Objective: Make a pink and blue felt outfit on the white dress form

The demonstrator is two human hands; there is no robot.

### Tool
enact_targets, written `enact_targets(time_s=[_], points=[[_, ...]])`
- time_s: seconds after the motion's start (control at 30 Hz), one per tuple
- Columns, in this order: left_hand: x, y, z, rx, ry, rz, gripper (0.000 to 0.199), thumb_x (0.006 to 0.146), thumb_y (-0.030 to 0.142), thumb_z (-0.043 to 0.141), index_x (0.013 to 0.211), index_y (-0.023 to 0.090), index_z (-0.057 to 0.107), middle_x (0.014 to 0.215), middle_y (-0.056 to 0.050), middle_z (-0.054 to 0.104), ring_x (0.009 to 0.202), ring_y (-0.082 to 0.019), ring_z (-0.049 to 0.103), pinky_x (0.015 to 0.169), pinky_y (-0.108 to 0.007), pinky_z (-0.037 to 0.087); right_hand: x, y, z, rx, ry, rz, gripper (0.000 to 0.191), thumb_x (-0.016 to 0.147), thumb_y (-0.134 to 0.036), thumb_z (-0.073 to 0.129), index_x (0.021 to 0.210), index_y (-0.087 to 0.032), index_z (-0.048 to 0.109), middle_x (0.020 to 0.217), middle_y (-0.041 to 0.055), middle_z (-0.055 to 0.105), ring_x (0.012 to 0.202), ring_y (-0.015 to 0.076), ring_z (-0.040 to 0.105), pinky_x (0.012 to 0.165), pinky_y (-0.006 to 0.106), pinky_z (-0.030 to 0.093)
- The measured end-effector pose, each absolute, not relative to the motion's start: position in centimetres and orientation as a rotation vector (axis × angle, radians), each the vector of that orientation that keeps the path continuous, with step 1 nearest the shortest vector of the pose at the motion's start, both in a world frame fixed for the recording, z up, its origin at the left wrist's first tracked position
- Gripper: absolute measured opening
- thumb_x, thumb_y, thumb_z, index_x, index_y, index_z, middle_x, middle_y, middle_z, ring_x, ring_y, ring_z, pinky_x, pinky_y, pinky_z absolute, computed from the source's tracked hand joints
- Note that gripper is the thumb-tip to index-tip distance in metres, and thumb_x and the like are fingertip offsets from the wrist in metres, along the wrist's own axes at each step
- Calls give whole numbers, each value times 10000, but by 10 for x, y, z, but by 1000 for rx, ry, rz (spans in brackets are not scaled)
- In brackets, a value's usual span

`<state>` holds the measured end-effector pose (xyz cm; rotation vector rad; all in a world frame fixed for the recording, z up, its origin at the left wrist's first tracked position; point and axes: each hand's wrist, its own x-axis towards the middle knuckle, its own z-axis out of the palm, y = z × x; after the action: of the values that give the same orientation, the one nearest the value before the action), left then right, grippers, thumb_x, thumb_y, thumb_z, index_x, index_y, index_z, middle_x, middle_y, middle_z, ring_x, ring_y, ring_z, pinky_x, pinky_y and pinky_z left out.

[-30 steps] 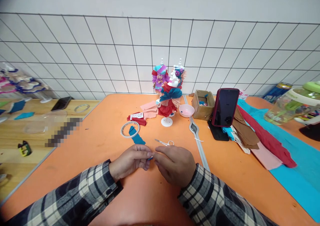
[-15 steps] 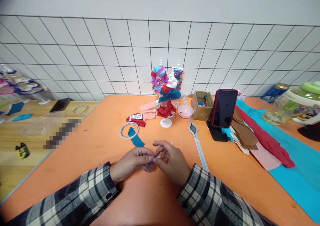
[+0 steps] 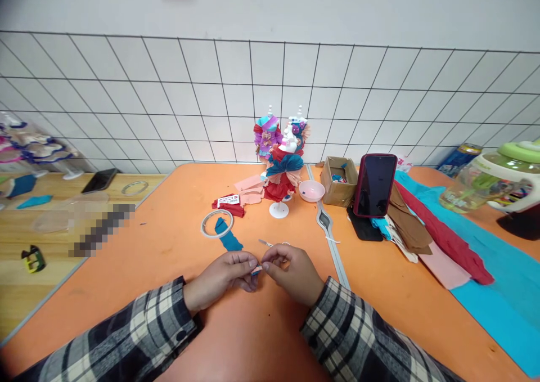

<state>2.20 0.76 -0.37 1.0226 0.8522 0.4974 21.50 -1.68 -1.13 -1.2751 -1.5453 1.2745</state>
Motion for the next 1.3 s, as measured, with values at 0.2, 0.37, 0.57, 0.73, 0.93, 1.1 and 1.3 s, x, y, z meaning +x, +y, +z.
enact_targets(time_s=[0.2,0.37,0.57,0.73,0.93,1.1,1.3], points=[[24,6,-2,1127,921,529,469,740,586,665,837,128,644,744,-43,639,698,-157,614,646,-281,504,214,-17,-10,-1308,-1730,1051,120,823,-286,609,800,-183,666,711,3,606,572,103,513,527,221,451],[22,9,-4,1313,868,560,400,740,521,687,787,126,645,728,-27,639,664,-136,590,659,-266,485,217,-19,-6,-1200,-1930,712,116,852,-247,592,807,-201,689,787,30,628,711,132,562,620,233,453],[21,7,-1,1713,1004,720,184,825,309,600,795,144,676,754,-45,696,689,-151,612,650,-245,457,215,-22,-5,-1279,-1735,948,398,785,-340,663,1147,-178,631,920,62,668,701,138,599,502,206,453],[18,4,4,2137,942,693,163,888,227,544,880,189,703,861,-46,733,791,-164,653,735,-253,470,213,-19,-8,-1253,-1682,1072,208,753,-323,683,897,-174,704,746,23,671,671,134,601,667,255,494],[17,7,4,2344,868,639,216,930,232,487,896,190,695,841,-53,719,791,-171,650,734,-265,472,215,-17,-9,-1287,-1681,1130,93,738,-272,674,756,-181,680,696,6,660,665,134,584,644,241,469],[17,6,8,2177,876,665,248,927,287,502,1089,190,662,989,-81,716,907,-198,644,830,-305,476,213,-18,-8,-1267,-1662,1065,115,759,-294,654,752,-179,650,703,3,628,645,125,544,617,235,445],[18,4,12,1993,773,673,273,931,339,494,913,170,708,916,-94,716,861,-203,644,797,-297,483,208,-22,-11,-1281,-1678,973,153,769,-336,670,760,-185,643,635,-26,541,574,105,466,558,220,404]])
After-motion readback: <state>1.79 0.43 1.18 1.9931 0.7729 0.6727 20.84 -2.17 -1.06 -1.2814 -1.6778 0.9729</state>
